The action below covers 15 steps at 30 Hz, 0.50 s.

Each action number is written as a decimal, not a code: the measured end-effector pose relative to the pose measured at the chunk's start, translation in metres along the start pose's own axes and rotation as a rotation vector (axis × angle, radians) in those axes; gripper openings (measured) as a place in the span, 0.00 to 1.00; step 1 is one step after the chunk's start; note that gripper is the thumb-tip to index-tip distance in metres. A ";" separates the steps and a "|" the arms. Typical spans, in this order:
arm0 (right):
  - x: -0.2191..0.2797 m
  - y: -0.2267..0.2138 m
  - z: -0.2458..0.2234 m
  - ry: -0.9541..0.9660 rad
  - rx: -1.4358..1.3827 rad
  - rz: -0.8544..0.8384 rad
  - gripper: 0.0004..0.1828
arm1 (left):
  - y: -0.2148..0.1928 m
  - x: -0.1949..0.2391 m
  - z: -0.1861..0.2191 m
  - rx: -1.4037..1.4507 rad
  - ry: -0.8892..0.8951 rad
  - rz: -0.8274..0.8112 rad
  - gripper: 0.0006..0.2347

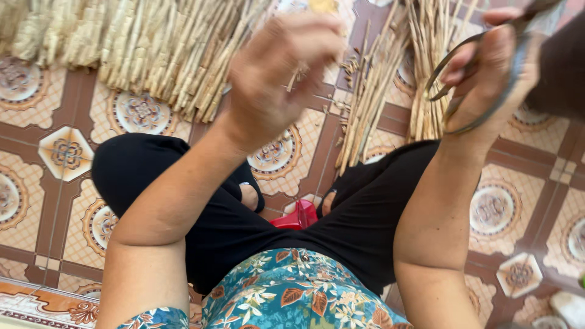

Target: The person sits on a tiled floor and uses shears to trim the ends of numerous dried sticks. They gather the trimmed sticks into a bundle, tie them with a string, and continue trimming additional sticks.

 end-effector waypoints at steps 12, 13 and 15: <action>0.007 -0.051 -0.016 0.003 -0.082 0.158 0.21 | 0.191 0.250 -0.013 0.058 -0.123 -0.601 0.09; 0.007 -0.052 -0.015 0.015 -0.088 0.164 0.21 | 0.195 0.274 -0.013 0.062 -0.147 -0.677 0.09; 0.008 -0.050 -0.014 0.043 -0.094 0.149 0.21 | 0.200 0.311 -0.023 0.062 -0.199 -0.793 0.10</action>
Point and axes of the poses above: each hand's wrist, its own x-axis away from the middle knuckle, its own y-axis out of the palm, z = x × y, the point moved 1 cm from there along -x, towards the middle knuckle, and after that the axes turned 6 degrees about z, right-handed, at the moved point
